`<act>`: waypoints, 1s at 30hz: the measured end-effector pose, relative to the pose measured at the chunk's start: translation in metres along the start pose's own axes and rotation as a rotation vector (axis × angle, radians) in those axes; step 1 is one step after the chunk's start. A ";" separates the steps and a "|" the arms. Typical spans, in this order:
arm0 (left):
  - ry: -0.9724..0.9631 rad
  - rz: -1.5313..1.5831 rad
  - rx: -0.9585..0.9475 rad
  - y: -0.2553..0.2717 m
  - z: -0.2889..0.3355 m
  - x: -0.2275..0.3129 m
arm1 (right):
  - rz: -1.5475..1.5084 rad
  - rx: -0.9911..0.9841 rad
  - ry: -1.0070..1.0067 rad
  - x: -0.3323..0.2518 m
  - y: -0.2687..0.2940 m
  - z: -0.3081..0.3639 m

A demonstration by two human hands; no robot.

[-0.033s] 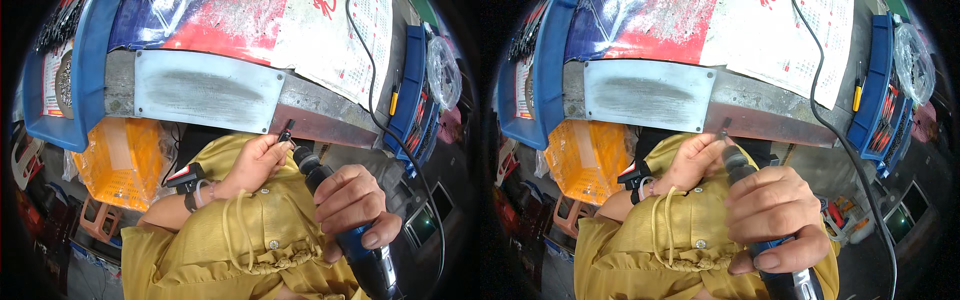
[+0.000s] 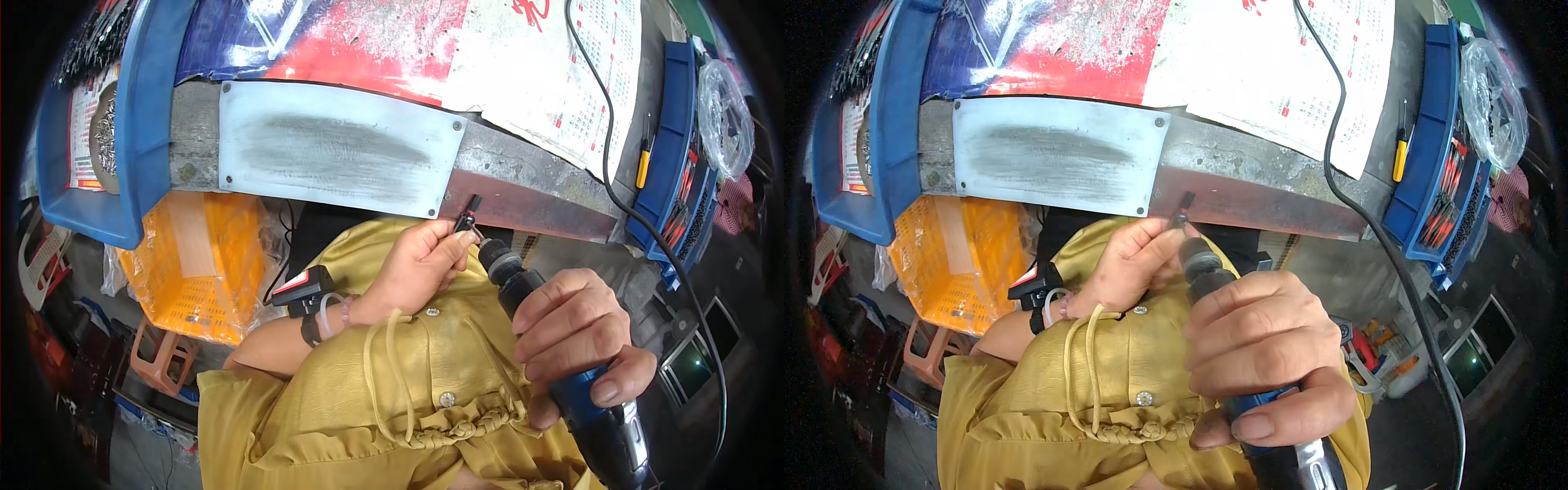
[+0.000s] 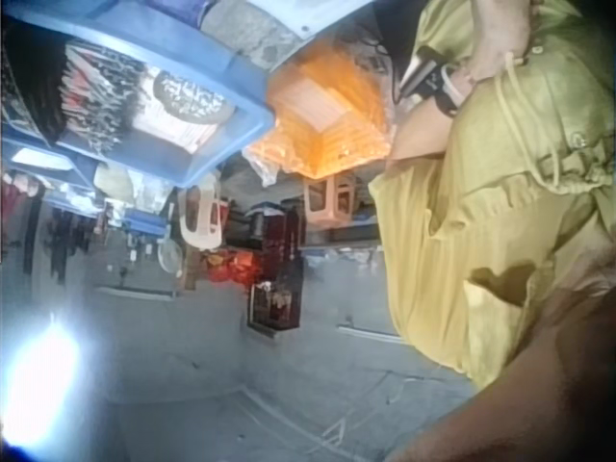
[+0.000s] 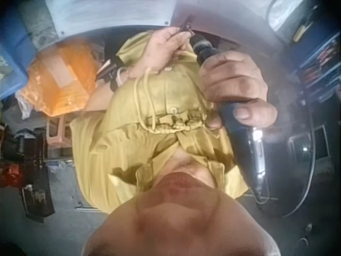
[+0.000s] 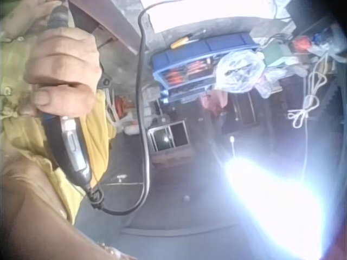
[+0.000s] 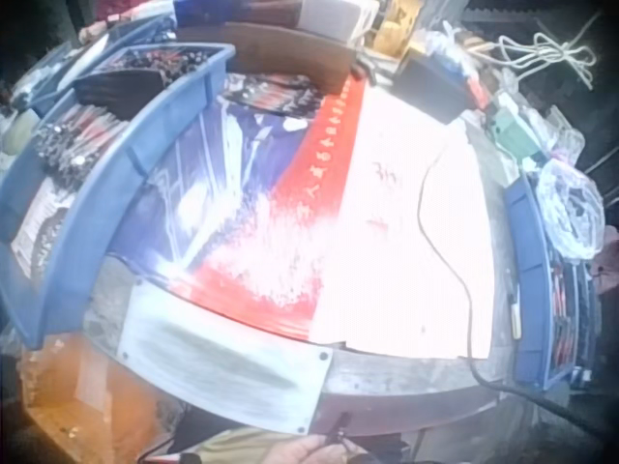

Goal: The person repeatedly picks small black electronic components from a yellow basket, uses a rotary tool to grind or shape them, and then uses pliers to trim or adjust them. The person places the finished components back into the basket and repeats the process.

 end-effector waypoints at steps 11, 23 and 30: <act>-0.002 0.006 -0.010 0.001 0.001 -0.001 | -0.191 -0.088 -0.051 0.007 0.007 -0.014; -0.148 -0.135 0.005 0.002 -0.001 -0.002 | 0.122 -0.035 -0.043 0.002 -0.003 -0.001; -0.214 -0.113 0.059 0.001 -0.003 -0.008 | -0.013 0.111 -0.020 0.009 -0.007 -0.006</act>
Point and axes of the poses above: each hand's wrist, its own z-axis away from the middle knuckle, its own y-axis out of the back of the hand, x = y × z, the point moved 4 cm from there along -z, towards the middle knuckle, and after that the axes turned 4 degrees about z, right-handed, at the moved point
